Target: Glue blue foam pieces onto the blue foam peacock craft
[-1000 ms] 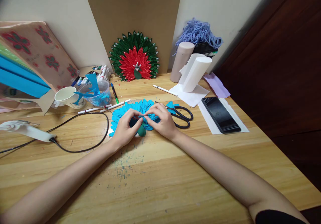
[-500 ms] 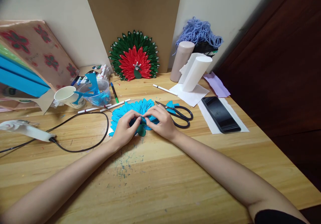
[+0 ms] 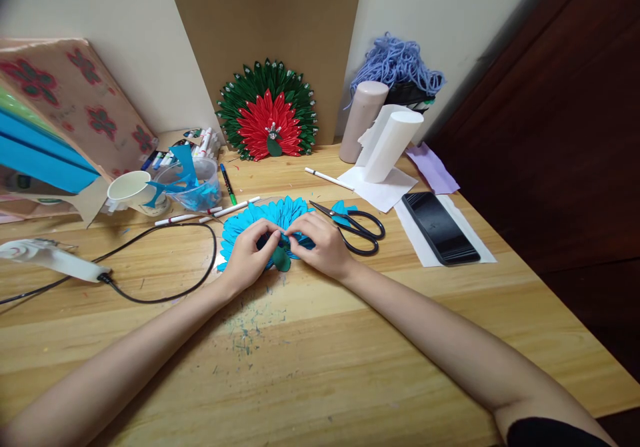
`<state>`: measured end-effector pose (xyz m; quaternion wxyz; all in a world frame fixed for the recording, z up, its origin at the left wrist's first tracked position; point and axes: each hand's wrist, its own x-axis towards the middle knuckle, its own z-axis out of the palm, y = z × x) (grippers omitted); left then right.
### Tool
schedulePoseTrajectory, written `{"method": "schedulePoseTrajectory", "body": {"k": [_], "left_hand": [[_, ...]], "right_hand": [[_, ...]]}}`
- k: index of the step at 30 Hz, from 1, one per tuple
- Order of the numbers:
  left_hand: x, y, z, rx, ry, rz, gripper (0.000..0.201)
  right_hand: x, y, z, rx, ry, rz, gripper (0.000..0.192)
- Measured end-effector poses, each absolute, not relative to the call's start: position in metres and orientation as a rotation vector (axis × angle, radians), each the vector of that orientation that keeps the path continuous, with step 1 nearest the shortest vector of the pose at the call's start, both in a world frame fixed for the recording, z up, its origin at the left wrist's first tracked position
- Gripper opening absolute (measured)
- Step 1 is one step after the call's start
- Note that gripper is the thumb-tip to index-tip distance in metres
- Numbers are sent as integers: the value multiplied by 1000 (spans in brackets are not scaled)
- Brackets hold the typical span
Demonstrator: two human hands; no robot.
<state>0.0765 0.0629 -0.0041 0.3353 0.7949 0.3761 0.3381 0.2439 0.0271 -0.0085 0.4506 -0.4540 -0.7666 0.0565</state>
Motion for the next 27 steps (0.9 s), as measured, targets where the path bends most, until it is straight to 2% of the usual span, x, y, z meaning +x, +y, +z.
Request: {"method": "schedulePoseTrajectory", "body": {"k": [11, 27], "left_hand": [[76, 65, -4, 1971, 940, 880, 16], [75, 61, -3, 2088, 896, 1031, 10]], "right_hand": [[244, 24, -11, -1139, -1962, 88, 15], [243, 27, -8, -1228, -1807, 332, 6]]}}
